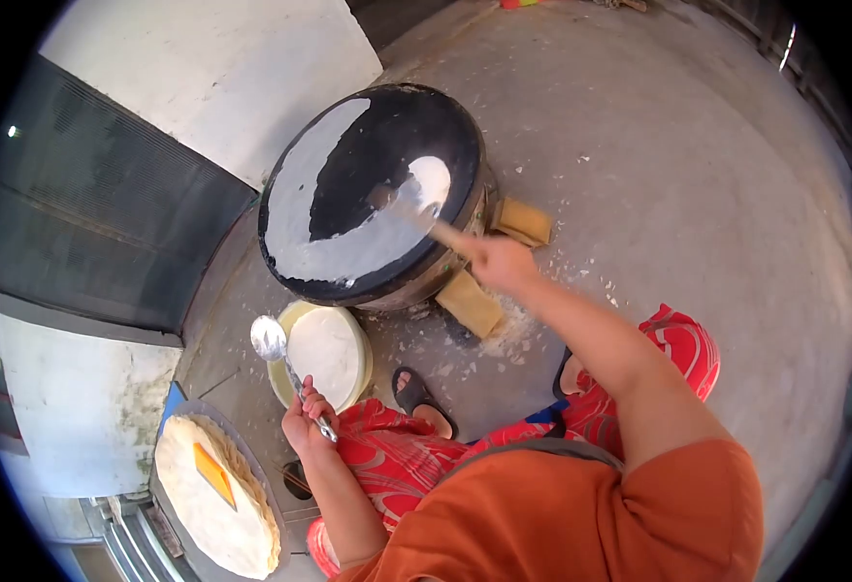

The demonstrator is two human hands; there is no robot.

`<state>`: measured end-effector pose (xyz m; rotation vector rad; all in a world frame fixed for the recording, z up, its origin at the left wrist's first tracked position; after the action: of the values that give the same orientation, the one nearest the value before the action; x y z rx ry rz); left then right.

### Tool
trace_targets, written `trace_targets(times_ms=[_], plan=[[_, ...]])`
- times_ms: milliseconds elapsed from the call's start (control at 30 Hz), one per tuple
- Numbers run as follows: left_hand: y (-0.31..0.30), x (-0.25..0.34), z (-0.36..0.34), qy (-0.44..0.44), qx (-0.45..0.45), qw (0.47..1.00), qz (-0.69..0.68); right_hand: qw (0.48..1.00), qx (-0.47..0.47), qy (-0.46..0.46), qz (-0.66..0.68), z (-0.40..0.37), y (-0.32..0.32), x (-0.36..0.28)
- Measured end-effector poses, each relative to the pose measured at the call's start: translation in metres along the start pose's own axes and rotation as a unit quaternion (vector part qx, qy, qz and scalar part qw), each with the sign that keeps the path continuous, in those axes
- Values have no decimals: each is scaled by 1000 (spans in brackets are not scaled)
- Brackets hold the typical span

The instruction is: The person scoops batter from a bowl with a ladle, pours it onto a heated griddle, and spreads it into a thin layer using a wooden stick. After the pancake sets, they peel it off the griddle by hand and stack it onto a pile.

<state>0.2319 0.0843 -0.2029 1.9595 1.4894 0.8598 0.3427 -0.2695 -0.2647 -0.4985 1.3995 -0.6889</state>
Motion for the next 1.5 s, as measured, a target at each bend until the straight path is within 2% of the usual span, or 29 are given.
trace_targets(times_ms=[33, 67, 167, 233, 367, 400, 433, 467, 500, 533, 600, 667, 767, 833, 867, 933, 1000, 1033, 1100, 1167, 1200, 1267, 1300, 1367, 1433, 1500], plan=[[1, -1, 0, -2, 8, 1000, -6, 983, -60, -151, -85, -16, -5, -4], [2, -2, 0, -4, 17, 1000, -11, 933, -118, -298, -166, -25, -8, -2], [5, -6, -1, 7, 37, 999, -6, 941, -81, -255, -205, 5, -42, 64], [6, -7, 2, 13, 41, 999, 2, 931, -47, -194, -304, 45, -61, 72], [9, -8, 10, 20, 46, 999, 1, 934, -3, -205, -291, 98, -50, 57], [9, -8, 12, 21, 46, 999, 1, 976, -42, -141, -159, 94, -39, 56], [9, -9, 12, 16, 49, 999, -8, 994, -81, -73, -22, 88, -29, 57], [10, -9, 13, 11, 52, 998, -15, 994, -83, -74, -22, 78, -32, 61], [13, -10, 13, 14, 61, 998, -20, 967, -102, -212, -96, 63, -44, 65], [14, -11, 13, 15, 61, 998, -22, 915, -118, -347, -168, 56, -56, 73], [13, -13, 14, 22, 73, 997, -15, 940, -109, -238, -217, 85, -81, 108], [15, -14, 20, 26, 77, 997, -8, 927, 1, -283, -246, 135, -80, 129], [19, -15, 29, 29, 92, 995, -27, 922, 15, -270, -276, 183, -65, 84], [25, -17, 31, 22, 102, 994, -39, 983, -53, -125, -125, 192, -49, 69], [28, -18, 33, 15, 111, 992, -53, 983, -52, -127, -125, 184, -53, 70], [33, -20, 35, 6, 106, 992, -69, 911, -156, -344, -167, 162, -63, 83], [33, -20, 37, 21, 112, 993, -37, 946, -117, -276, -121, 180, -79, 132], [31, -20, 40, 21, 111, 993, -32, 946, -118, -276, -120, 199, -78, 133], [34, -20, 46, 21, 111, 993, -35, 931, -64, -238, -268, 246, -76, 128], [39, -23, 52, 24, 108, 993, -38, 931, -16, -271, -243, 279, -51, 109], [42, -25, 53, 20, 117, 992, -48, 932, -15, -271, -241, 284, -43, 93], [46, -25, 57, 16, 125, 990, -59, 976, -89, -164, -111, 284, -31, 72], [44, -23, 57, 11, 125, 990, -61, 954, -102, -267, -92, 280, -31, 86], [38, -19, 60, 3, 122, 991, -62, 949, -129, -269, -105, 280, -62, 122], [41, -21, 63, 13, 126, 990, -55, 945, -157, -263, -116, 293, -65, 130], [45, -22, 65, 17, 132, 990, -41, 920, -48, -283, -269, 319, -62, 121]])
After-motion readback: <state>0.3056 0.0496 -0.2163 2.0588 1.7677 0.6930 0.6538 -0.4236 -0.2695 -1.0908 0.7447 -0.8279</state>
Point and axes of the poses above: each hand's wrist, its own z-axis towards the middle knuckle, its own y-axis out of the palm, x = y × z, the point moved 2 cm from there along z, towards the middle knuckle, and after that the axes turned 10 degrees about -y, right-handed, at the moved point
